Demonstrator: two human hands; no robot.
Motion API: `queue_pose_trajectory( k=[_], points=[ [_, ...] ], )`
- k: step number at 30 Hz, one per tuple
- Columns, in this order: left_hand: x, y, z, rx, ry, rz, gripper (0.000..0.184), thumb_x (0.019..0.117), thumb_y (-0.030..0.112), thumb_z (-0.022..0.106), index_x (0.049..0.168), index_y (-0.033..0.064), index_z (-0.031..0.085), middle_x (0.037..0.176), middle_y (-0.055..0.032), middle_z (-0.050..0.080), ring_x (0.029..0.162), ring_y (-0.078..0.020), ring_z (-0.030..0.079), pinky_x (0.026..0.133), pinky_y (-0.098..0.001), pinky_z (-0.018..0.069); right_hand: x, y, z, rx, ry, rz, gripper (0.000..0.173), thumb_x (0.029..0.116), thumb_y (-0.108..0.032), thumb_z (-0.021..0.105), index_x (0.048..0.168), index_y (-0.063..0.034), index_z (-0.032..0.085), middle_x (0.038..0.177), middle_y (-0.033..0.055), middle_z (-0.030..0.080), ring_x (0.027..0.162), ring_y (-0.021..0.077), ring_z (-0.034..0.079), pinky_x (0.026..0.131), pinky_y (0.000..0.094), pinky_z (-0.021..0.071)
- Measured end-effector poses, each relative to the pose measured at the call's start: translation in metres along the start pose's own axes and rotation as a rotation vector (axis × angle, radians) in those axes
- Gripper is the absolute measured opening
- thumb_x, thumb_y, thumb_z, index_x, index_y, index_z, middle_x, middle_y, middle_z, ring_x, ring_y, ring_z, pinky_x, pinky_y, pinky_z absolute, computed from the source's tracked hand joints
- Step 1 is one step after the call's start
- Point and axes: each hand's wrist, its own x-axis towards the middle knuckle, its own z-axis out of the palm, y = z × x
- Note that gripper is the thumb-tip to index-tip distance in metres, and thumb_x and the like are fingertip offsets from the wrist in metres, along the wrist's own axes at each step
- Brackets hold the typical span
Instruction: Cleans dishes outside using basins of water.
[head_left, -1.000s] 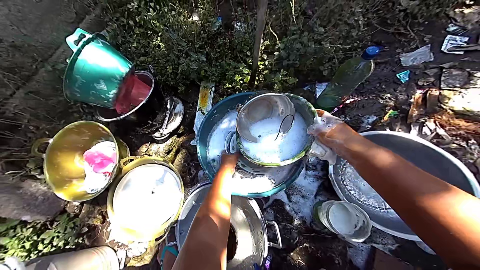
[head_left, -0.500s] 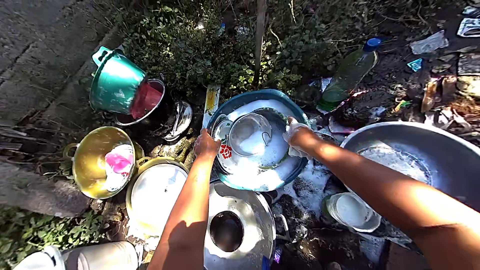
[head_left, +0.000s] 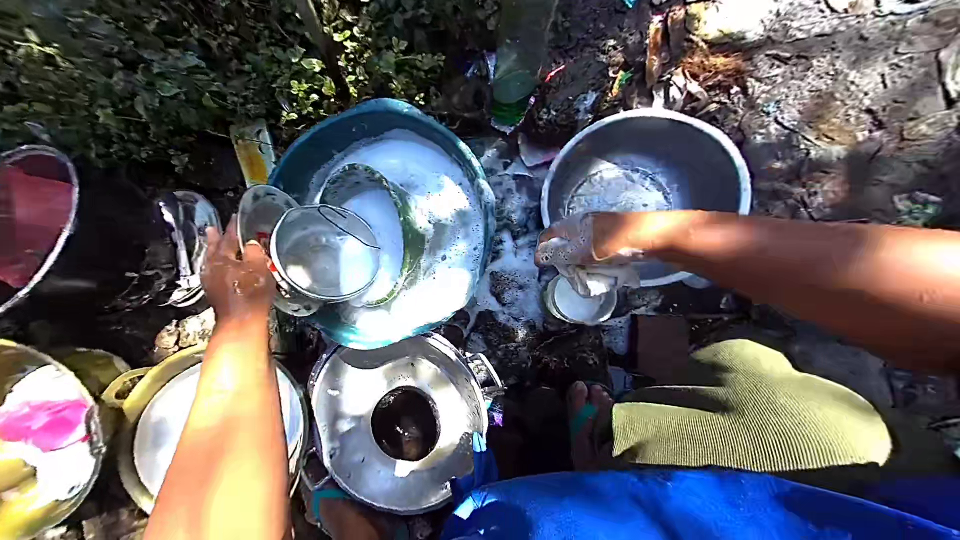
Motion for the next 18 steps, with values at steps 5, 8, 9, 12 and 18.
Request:
queue_pose_trajectory(
  k=[5,8,9,12,18],
  points=[
    [-0.001,0.02,-0.017,-0.103,0.147,0.077,0.049,0.1062,0.019,0.037,0.152,0.0061,0.047,0.147,-0.0245,0.054,0.14,-0.0361,0.049,0.117,-0.0562,0.0338,-0.036,0.089,0.069,0.038,0.078,-0.071,0.024,0.1033,-0.01,0.057,0.122,-0.0018,0.069,0.119,0.0191,0.069,0.112,0.0324,0.066,0.101,0.0531,0.0501],
    [0.002,0.02,-0.049,-0.216,0.236,0.104,0.048,0.1044,0.015,0.042,0.151,0.0083,0.05,0.151,-0.0152,0.053,0.141,-0.0186,0.05,0.119,-0.0387,0.0352,-0.026,0.095,0.081,-0.284,-0.001,-0.118,0.029,0.1011,-0.015,0.06,0.127,-0.0047,0.069,0.13,0.0218,0.066,0.125,0.0407,0.06,0.106,0.0622,0.0454],
    [0.003,0.02,-0.062,-0.265,0.27,0.098,0.049,0.1032,0.015,0.043,0.151,0.0098,0.05,0.151,-0.0112,0.053,0.14,-0.0122,0.049,0.118,-0.0326,0.0355,-0.016,0.091,0.085,-0.332,-0.054,-0.078,0.033,0.1005,-0.017,0.061,0.13,-0.0029,0.066,0.133,0.0236,0.063,0.129,0.0424,0.057,0.108,0.0632,0.0426],
    [0.002,0.02,-0.098,-0.53,0.387,0.099,0.052,0.0987,0.012,0.05,0.151,0.009,0.048,0.147,-0.0047,0.056,0.131,-0.0033,0.054,0.11,-0.024,0.0444,0.015,0.085,0.096,-0.571,-0.186,-0.011,0.036,0.0978,-0.021,0.065,0.127,0.0011,0.066,0.132,0.0277,0.062,0.129,0.0476,0.055,0.106,0.0679,0.0413],
    [-0.04,0.058,-0.112,-1.191,0.537,0.07,0.057,0.0994,-0.001,0.045,0.155,0.0048,0.034,0.145,-0.0098,0.055,0.126,-0.0173,0.06,0.101,-0.0374,0.0559,0.045,0.094,0.117,-0.676,-0.333,0.18,0.037,0.1015,-0.017,0.058,0.124,0.0106,0.064,0.134,0.0315,0.06,0.131,0.0494,0.053,0.108,0.0682,0.0398]
  ],
)
